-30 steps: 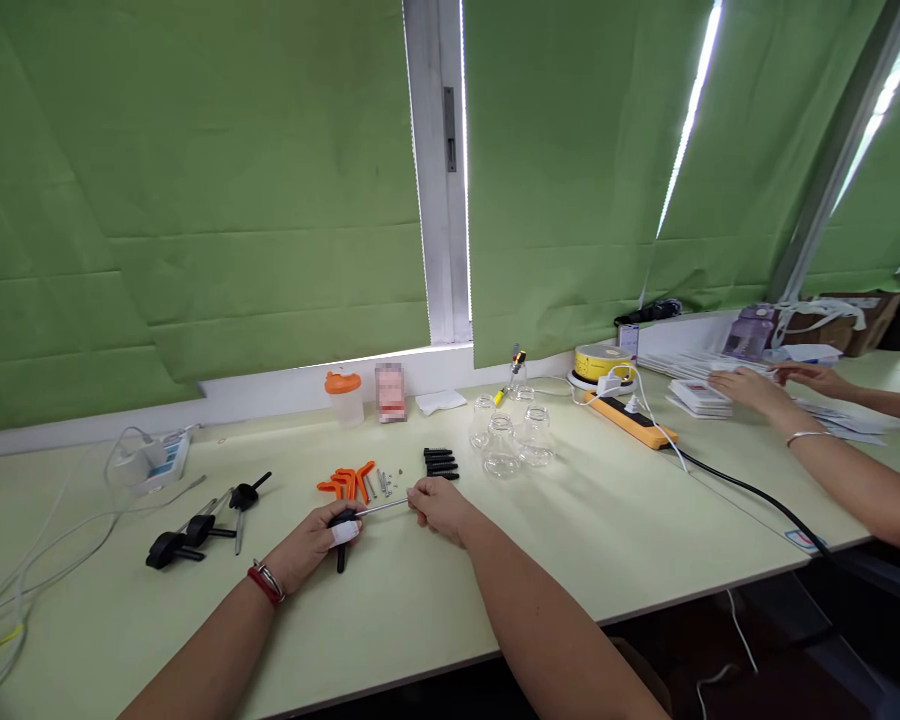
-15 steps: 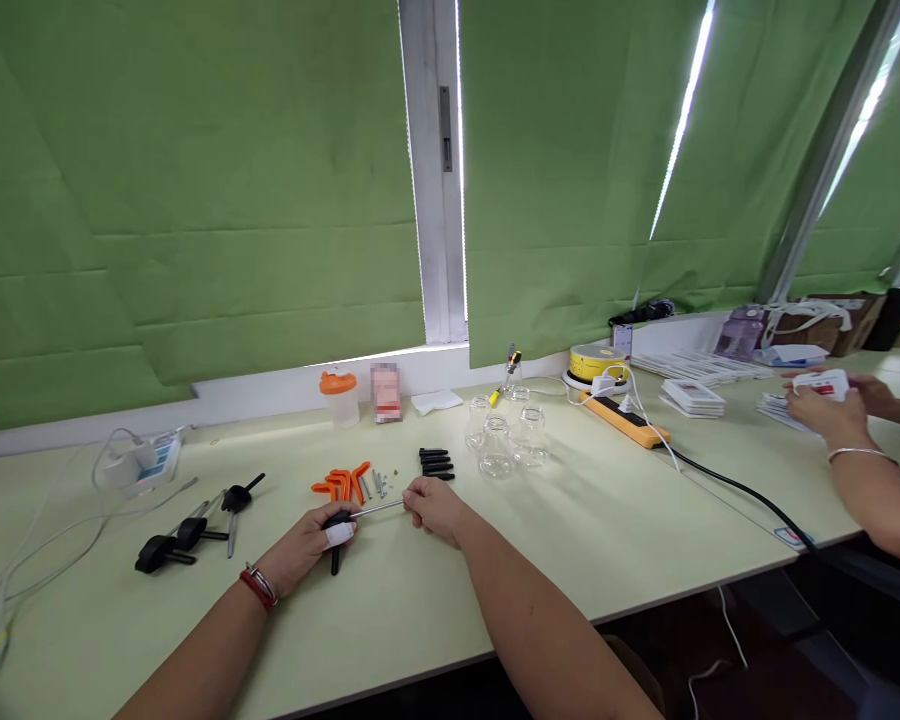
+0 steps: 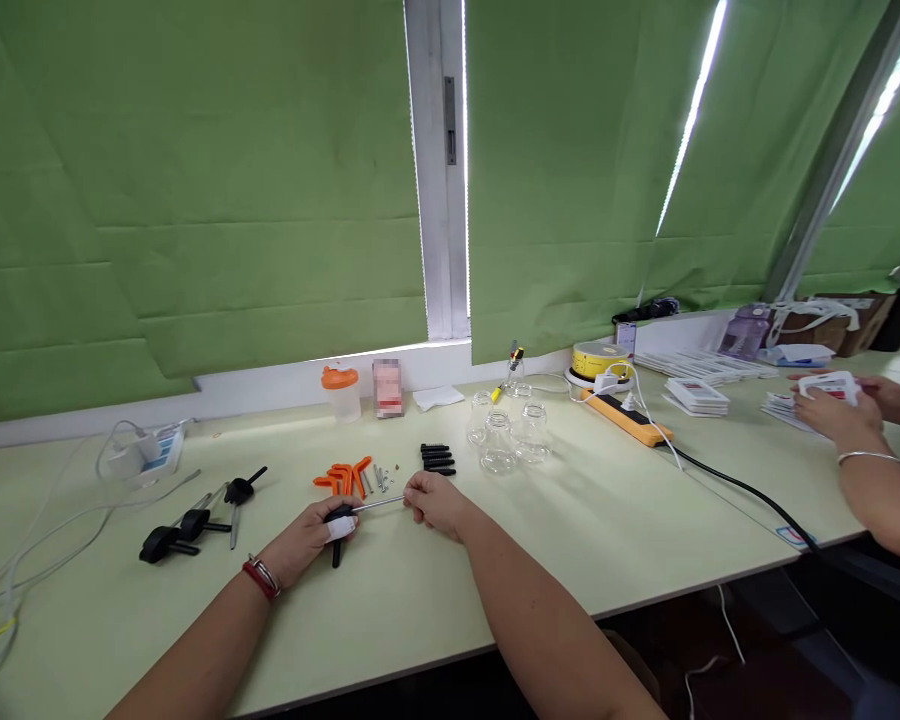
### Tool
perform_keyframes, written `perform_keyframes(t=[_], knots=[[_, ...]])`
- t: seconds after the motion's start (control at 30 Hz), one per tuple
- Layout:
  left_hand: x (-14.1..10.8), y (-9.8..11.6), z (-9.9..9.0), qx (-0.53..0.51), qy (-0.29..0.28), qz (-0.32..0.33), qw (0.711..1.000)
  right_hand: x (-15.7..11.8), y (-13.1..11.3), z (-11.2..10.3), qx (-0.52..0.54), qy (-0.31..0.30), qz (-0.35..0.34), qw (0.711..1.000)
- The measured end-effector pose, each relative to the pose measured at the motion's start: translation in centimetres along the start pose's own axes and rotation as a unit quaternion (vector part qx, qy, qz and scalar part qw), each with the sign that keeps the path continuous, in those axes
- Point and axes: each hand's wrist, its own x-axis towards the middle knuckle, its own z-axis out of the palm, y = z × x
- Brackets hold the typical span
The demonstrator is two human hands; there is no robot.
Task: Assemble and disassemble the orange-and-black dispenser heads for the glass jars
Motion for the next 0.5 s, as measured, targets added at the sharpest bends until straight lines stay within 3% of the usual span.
perform_keyframes(t=[0.5], knots=[[0.0, -0.2, 0.0, -0.015, -0.002, -0.007, 1.0, -0.3, -0.8, 0.1, 0.012, -0.003, -0.001, 1.0]])
